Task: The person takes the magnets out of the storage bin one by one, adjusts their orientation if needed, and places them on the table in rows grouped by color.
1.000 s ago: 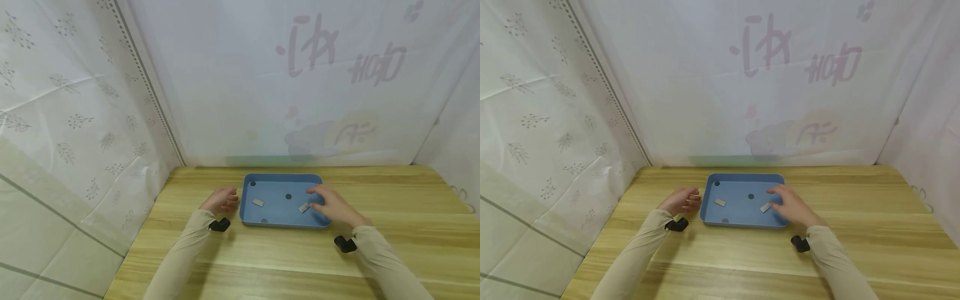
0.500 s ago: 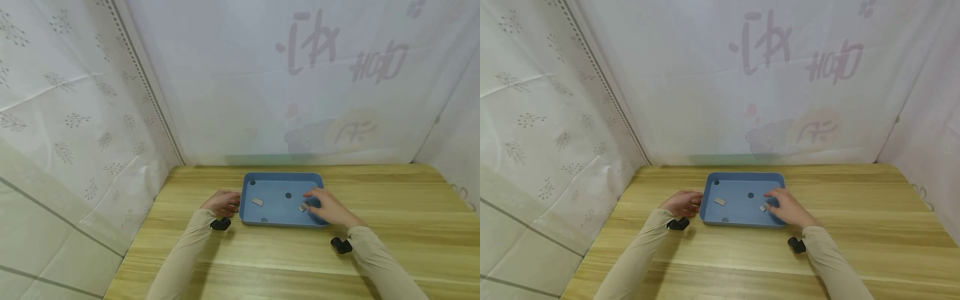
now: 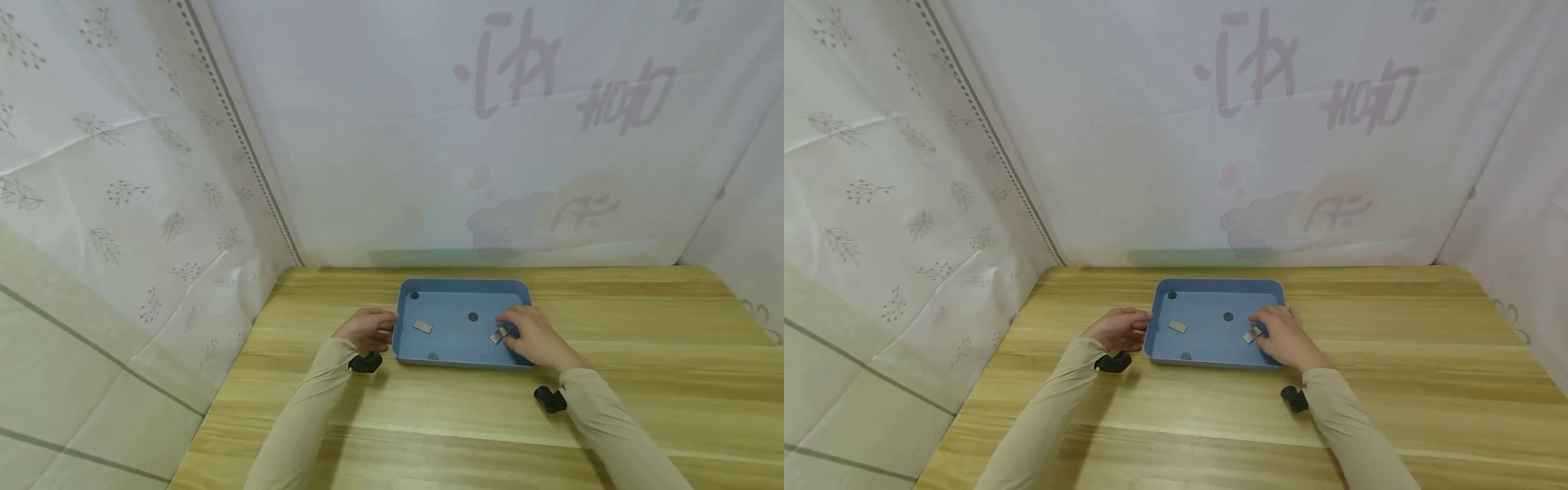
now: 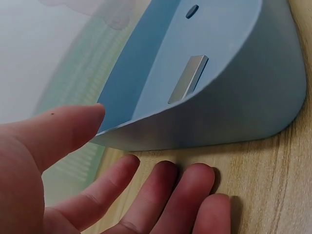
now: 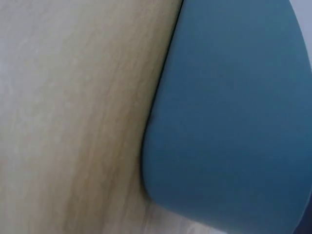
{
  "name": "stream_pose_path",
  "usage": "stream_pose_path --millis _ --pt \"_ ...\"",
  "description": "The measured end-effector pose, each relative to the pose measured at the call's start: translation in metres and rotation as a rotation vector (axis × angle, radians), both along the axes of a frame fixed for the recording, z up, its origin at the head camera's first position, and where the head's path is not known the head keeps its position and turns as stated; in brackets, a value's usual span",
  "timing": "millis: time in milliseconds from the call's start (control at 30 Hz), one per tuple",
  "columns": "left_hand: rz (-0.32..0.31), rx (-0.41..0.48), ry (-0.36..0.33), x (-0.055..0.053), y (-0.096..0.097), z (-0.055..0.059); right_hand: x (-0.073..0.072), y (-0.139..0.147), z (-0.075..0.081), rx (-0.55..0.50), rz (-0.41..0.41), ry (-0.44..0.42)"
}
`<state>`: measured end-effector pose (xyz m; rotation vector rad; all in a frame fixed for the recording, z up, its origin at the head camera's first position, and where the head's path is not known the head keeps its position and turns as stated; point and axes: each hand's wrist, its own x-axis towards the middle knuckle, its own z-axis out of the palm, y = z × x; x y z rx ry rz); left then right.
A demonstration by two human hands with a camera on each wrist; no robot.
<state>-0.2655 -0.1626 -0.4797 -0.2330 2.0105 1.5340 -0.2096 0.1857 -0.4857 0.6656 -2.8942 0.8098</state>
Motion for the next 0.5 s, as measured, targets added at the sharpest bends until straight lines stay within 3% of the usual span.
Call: stream_pose_path --millis 233,500 --pt "0.029 0.019 -0.005 0.0019 0.0039 0.0008 0.001 -0.0045 -0.0001 0.024 0.001 0.054" --pt "0.03 0.042 0.009 0.0048 0.004 0.0019 0.0013 -0.007 -0.0009 0.017 -0.04 0.043"
